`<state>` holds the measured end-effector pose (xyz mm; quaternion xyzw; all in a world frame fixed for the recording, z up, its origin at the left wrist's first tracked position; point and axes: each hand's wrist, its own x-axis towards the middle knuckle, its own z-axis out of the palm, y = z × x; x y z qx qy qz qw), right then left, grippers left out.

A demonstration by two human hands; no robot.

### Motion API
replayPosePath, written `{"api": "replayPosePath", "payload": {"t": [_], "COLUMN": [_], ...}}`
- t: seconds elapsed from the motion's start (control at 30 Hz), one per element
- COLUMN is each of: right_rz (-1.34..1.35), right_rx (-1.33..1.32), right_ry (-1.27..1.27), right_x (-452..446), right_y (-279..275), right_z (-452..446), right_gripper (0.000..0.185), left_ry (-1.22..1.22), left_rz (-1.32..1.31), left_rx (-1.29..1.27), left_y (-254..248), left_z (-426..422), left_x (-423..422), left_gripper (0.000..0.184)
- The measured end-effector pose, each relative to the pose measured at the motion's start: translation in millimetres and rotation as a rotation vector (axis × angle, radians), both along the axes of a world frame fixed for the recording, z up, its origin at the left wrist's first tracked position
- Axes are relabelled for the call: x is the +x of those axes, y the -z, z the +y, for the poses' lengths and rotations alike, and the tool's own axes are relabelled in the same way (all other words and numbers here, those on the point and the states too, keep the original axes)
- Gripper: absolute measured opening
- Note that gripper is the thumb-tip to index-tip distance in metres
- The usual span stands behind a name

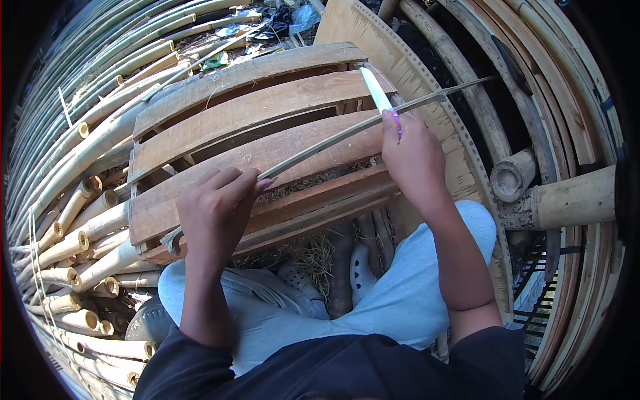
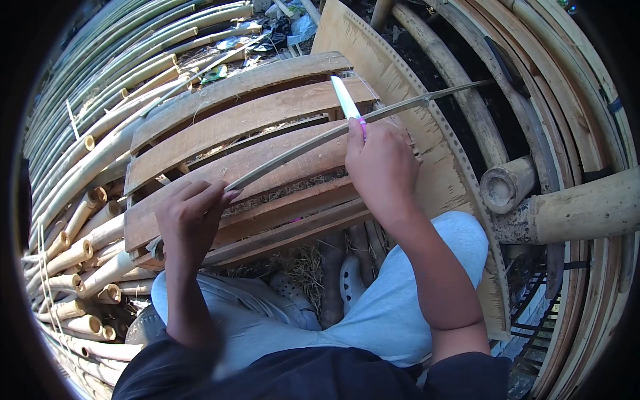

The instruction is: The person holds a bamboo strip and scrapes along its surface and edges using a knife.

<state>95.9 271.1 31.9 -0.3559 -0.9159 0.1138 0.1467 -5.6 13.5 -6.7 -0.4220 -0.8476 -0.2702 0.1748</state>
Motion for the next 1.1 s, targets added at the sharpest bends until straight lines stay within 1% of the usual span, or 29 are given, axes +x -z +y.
{"api": "replayPosePath", "payload": {"t": [0.07,0.1,0.17,0.2,0.3,0.37,0.4,0.43,0.5,0.57,0.6,0.67,0.77,0.83,0.93,1.0,1.1], "right_rz": [-0.027,-0.024,-0.033,-0.032,-0.003,-0.002,0.002,-0.012,0.011,-0.037,-0.037,-0.028,-0.032,-0.067,-0.036,-0.018,-0.006], "right_rx": [-0.112,-0.115,-0.203,-0.203,-0.046,0.004,0.055,0.045,-0.063,-0.143,-0.147,-0.161,-0.046,0.086,0.143,0.108,0.079], "right_ry": [-0.117,-0.115,-0.257,-0.257,-0.134,-0.089,-0.042,-0.037,-0.165,-0.246,-0.242,-0.319,-0.142,-0.028,0.024,-0.009,-0.014], "right_x": [-7,-8,-9,-8,-3,2,3,1,-4,-8,-8,-11,-6,-2,-3,-7,-8], "right_y": [6,7,8,7,-4,2,4,1,13,9,9,8,0,-4,2,4,4], "right_z": [-38,-51,-66,-62,-27,-6,-1,-14,-45,-82,-80,-70,-32,-2,-8,-19,-11], "right_gripper": [0.046,0.046,0.048,0.048,0.047,0.048,0.048,0.047,0.045,0.041,0.041,0.041,0.044,0.044,0.046,0.046,0.048], "left_ry": [0.008,0.015,0.013,0.006,0.015,0.012,0.013,0.011,0.01,0.01,0.007,0.011,0.011,0.012,0.013,0.011,-0.006], "left_rz": [-0.001,-0.003,0.001,0.003,0.01,0.006,0.004,0.005,0.018,0.012,0.006,-0.001,-0.005,-0.004,0.003,0.01,0.003], "left_rx": [-0.006,-0.014,-0.022,-0.022,-0.018,-0.025,-0.03,-0.025,-0.03,-0.032,-0.031,-0.028,-0.025,-0.025,-0.029,-0.021,-0.011], "left_y": [4,5,4,3,1,1,2,2,3,5,5,3,0,0,0,1,3], "left_z": [-1,-1,-1,-2,-2,-3,-3,-2,-1,-1,-1,-1,-2,-3,-2,-1,-1], "left_x": [-2,-2,-2,-2,-1,0,0,-1,-1,-2,-2,-2,-1,0,1,0,-2], "left_gripper": [0.015,0.014,0.014,0.014,0.015,0.016,0.017,0.017,0.017,0.017,0.016,0.016,0.017,0.017,0.017,0.017,0.017]}}
